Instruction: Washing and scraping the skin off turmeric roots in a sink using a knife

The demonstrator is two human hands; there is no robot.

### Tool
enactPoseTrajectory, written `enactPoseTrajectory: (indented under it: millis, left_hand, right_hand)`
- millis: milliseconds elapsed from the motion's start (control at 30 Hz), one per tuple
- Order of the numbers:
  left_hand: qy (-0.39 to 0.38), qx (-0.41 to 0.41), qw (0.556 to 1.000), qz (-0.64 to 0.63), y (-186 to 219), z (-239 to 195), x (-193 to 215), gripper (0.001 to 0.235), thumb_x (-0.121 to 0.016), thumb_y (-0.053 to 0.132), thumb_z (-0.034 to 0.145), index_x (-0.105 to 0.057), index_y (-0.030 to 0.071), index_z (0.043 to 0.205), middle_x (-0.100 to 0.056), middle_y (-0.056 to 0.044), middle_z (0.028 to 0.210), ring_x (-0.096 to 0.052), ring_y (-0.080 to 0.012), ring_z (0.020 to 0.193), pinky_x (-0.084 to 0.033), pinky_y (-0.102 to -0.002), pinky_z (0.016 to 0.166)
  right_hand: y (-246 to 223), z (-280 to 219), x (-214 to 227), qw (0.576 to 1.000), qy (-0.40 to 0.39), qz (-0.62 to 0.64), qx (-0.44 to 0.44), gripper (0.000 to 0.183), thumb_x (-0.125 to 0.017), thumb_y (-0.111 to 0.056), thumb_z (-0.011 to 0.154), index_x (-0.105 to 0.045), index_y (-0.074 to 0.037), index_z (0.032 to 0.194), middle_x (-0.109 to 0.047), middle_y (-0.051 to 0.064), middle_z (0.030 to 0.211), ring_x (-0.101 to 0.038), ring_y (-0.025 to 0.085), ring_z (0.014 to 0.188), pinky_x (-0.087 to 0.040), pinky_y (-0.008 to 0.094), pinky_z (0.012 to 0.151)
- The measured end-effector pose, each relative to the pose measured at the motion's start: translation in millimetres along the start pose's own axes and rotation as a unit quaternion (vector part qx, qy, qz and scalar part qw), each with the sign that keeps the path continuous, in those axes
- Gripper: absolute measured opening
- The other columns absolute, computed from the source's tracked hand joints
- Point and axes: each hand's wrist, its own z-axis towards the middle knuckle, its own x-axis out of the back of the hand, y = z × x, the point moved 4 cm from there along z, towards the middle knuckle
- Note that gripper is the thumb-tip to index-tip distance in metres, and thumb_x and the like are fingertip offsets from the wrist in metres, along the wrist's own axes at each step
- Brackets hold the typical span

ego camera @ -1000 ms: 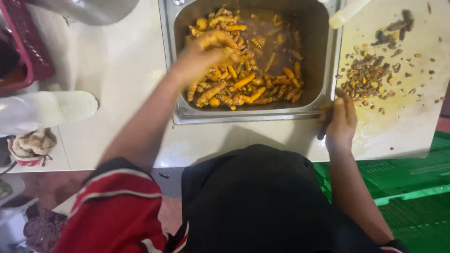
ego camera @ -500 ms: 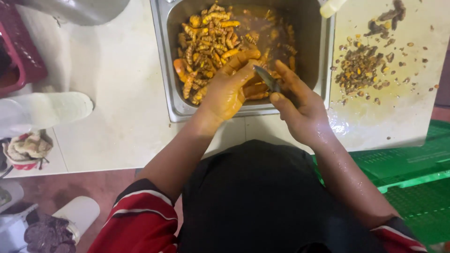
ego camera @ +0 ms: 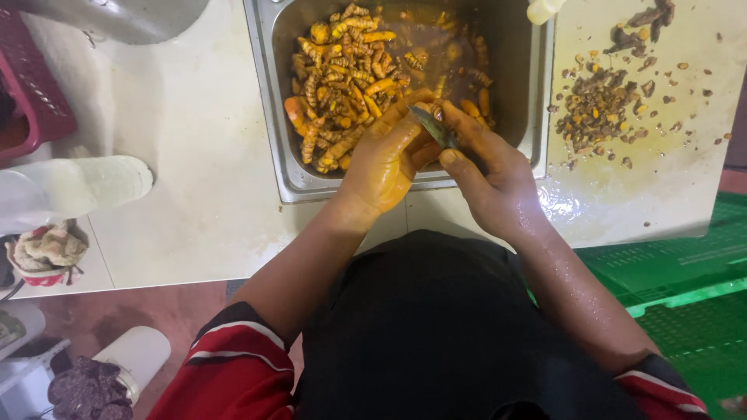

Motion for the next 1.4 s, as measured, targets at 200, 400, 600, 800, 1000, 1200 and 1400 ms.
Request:
enactPoseTrajectory:
  millis: [200,400,600,800,1000,1200,1400]
  left_hand:
    - [-0.015,0.010,1.000,-0.014,0.6,-4.5,-10.6,0.040,-0.082,0.019,0.095,-0.066,0.008,0.129,-0.074,-0.018,0.113,-0.072,-0.0367,0.107,-0.060,-0.053,0.093]
    - [-0.062,0.032,0.998,-0.002,19.3,-3.7,-3.5,0.045,-0.077,0.015,0.097,-0.059,0.013,0.139,-0.071,-0.013,0.122,-0.072,-0.0308,0.113,-0.063,-0.045,0.095]
    - [-0.083,0.057,0.995,-0.026,31.2,-5.4,1.3,0.043,-0.067,0.005,0.100,-0.056,0.014,0.140,-0.069,-0.009,0.114,-0.071,-0.0287,0.108,-0.063,-0.038,0.087]
    - [-0.056,0.090,0.994,0.017,24.3,-7.4,-15.1,0.050,-0.066,0.008,0.097,-0.055,0.011,0.145,-0.065,-0.018,0.135,-0.071,-0.0289,0.107,-0.060,-0.038,0.088]
    - [-0.067,0.024,0.997,0.027,2.7,-0.4,-17.0,0.045,-0.074,0.003,0.096,-0.061,0.009,0.139,-0.071,-0.013,0.124,-0.074,-0.0319,0.107,-0.066,-0.042,0.086]
    - [-0.059,-0.015,0.997,0.054,8.4,-6.9,-25.7,0.046,-0.077,0.006,0.095,-0.062,0.010,0.138,-0.072,-0.009,0.125,-0.073,-0.0256,0.109,-0.065,-0.038,0.084]
    - [-0.060,-0.030,0.996,0.052,5.3,-5.6,-22.1,0.047,-0.078,0.004,0.094,-0.061,0.006,0.138,-0.070,-0.014,0.127,-0.070,-0.0316,0.114,-0.063,-0.049,0.091]
  right_hand:
    - [8.2,-0.3,2.1,0.999,0.028,-0.041,0.006,0.036,-0.063,-0.001,0.103,-0.062,0.003,0.139,-0.065,0.021,0.132,-0.052,0.035,0.138,-0.035,0.052,0.121]
    - [40.1,-10.2,32.2,0.982,0.071,0.002,-0.174,0.046,-0.049,-0.001,0.105,-0.055,-0.012,0.149,-0.054,0.010,0.067,-0.053,0.017,0.054,-0.050,0.029,0.056]
    - [58.1,-18.2,102.7,0.927,0.190,-0.174,-0.273,0.055,-0.038,-0.005,0.106,-0.036,-0.013,0.160,-0.048,0.018,0.140,-0.049,0.027,0.119,-0.046,0.041,0.099]
    - [21.3,-4.6,68.9,0.905,0.107,-0.171,-0.375,0.064,-0.036,-0.005,0.101,-0.025,-0.019,0.162,-0.045,0.017,0.139,-0.038,0.006,0.061,-0.035,0.019,0.046]
    - [8.0,-10.1,27.1,0.973,0.032,-0.057,-0.220,0.050,-0.051,-0.013,0.103,-0.048,-0.014,0.153,-0.065,0.013,0.125,-0.058,0.013,0.081,-0.049,0.026,0.061]
    - [8.9,-12.4,14.4,0.990,0.012,-0.019,-0.140,0.042,-0.060,-0.017,0.105,-0.056,-0.012,0.147,-0.069,0.013,0.120,-0.063,0.015,0.081,-0.053,0.026,0.064]
    - [13.4,-12.1,15.2,0.987,0.029,-0.039,-0.156,0.037,-0.062,-0.018,0.104,-0.062,-0.013,0.141,-0.069,0.011,0.102,-0.062,0.014,0.070,-0.051,0.026,0.057]
